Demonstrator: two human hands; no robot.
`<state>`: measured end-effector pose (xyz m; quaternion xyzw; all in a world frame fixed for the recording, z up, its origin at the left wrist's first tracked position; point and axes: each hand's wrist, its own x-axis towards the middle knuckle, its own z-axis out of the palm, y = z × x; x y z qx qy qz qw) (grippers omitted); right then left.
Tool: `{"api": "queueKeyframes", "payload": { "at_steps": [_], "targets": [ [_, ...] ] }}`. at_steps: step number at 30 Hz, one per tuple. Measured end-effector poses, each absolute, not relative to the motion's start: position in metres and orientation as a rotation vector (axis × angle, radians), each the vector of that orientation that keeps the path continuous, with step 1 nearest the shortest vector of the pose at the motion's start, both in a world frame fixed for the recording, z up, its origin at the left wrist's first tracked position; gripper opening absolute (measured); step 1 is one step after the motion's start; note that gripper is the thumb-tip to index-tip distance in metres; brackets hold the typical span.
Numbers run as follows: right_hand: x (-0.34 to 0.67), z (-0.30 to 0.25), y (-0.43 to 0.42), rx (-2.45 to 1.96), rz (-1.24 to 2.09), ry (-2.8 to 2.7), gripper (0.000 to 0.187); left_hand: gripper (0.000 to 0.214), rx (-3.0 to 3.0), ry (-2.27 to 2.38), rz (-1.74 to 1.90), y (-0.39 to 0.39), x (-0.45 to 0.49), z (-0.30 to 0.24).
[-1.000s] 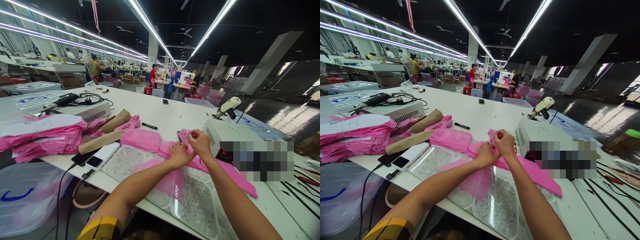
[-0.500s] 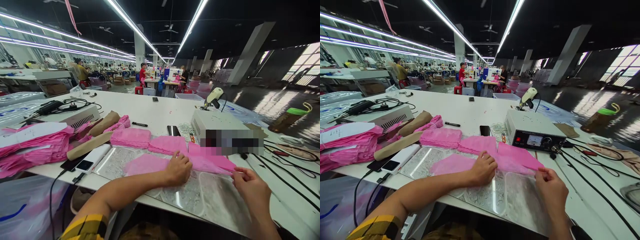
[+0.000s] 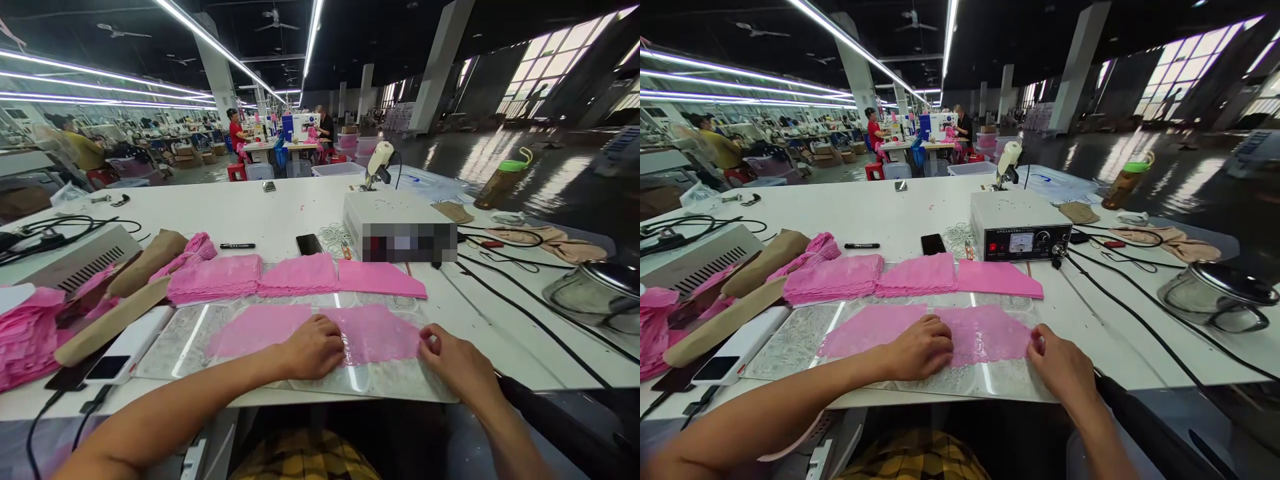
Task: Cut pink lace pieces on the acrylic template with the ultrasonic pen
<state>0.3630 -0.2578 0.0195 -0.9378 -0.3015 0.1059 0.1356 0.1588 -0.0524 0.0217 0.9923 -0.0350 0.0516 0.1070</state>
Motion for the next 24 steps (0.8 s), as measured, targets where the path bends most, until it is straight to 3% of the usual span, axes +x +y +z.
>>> {"api": "queueKeyframes", "payload": {
  "at_steps": [8,12,24],
  "targets": [
    [0.39,0.018,-0.256,-2.644,0.298,-0.77,0.024,0.015,2.969,0.245,0.071,-0.001,0.246,0.038],
    [0.405,0.016,-0.252,-2.572,0.26,-0.721,0.027,0.032,2.944,0.305,-0.073,0.021,0.285,0.041],
    [0.439,0.002,-0.223,-2.268,0.087,-0.953,0.027,0.034,2.792,0.234,-0.15,0.036,0.297,0.033]
  ]
}}
